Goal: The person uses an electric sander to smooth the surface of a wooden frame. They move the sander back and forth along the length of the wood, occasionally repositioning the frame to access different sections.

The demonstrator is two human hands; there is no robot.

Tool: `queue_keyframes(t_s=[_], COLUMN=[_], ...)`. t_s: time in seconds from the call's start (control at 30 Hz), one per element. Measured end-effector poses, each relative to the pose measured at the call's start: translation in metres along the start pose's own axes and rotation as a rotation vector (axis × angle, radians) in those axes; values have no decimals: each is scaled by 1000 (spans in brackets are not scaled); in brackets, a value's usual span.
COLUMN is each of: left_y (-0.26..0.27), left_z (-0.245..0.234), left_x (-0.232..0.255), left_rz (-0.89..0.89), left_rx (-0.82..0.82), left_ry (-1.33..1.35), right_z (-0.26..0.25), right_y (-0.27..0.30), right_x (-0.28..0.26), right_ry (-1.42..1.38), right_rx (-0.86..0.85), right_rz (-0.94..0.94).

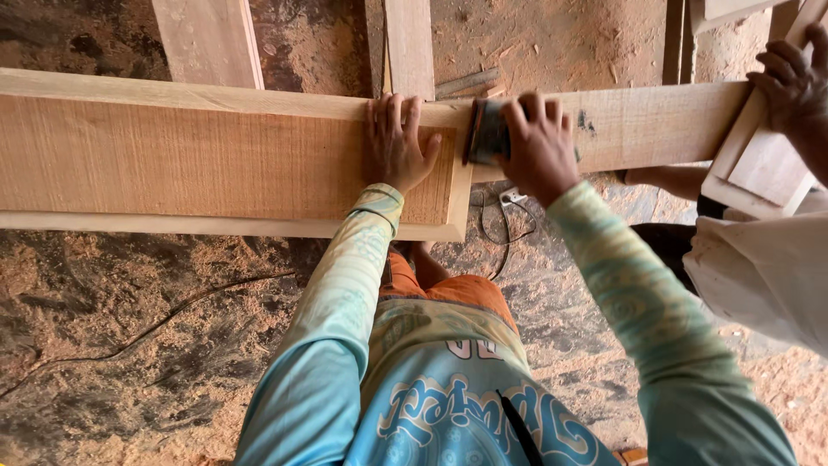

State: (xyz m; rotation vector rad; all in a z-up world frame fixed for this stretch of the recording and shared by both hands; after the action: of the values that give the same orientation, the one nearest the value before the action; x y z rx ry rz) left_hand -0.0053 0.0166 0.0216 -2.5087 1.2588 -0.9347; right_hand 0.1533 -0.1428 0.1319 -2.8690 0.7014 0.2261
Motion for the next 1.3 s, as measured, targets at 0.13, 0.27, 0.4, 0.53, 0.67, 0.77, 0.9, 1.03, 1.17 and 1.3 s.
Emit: queue_keyframes(t_s=[0.13,0.27,0.4,0.53,0.67,0.77,0.9,1.03,1.17,1.3], left_y=[7,7,12,7,3,-7,6,5,8,8], left_z=[10,23,28,17,4,-1,7,14,20,22], left_x=[-6,-11,-12,-9,1,1,2,-5,-7,-8], left_rz=[-37,-21,-31,-33,-27,-10,-21,-42,-77,-78], left_rx=[-94,33,5,-15,-5,9,-43,-58,-131,-179], left_ry=[-11,-18,-8,10,43,35,17,-33,-45,-63], right_z=[8,1,-22,-36,-41,-45,-45,-31,-22,-19], right_y=[-8,37,94,94,83,82,98,81,62,46], right_x=[14,-15,-65,-84,-85,-94,-100,-89,-75,-67], right_ry=[-3,-2,-74,-106,-103,-106,-84,-44,-17,2], right_rx=[-16,-37,-49,0,-14,-15,-10,-24,-27,-12], right_rz=[-41,-74,9,61,57,4,-8,-17,-49,-73])
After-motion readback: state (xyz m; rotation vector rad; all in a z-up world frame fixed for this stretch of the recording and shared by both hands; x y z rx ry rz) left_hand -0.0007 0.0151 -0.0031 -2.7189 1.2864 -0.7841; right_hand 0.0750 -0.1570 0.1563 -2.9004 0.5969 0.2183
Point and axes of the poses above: each hand's wrist, its own y-axis away from the middle knuckle, its own z-axis out of the palm, x = y × z, the point moved 3 cm from there along -y, towards the middle knuckle, and after that the axes turned 15 degrees about x, right-handed, at the moved point
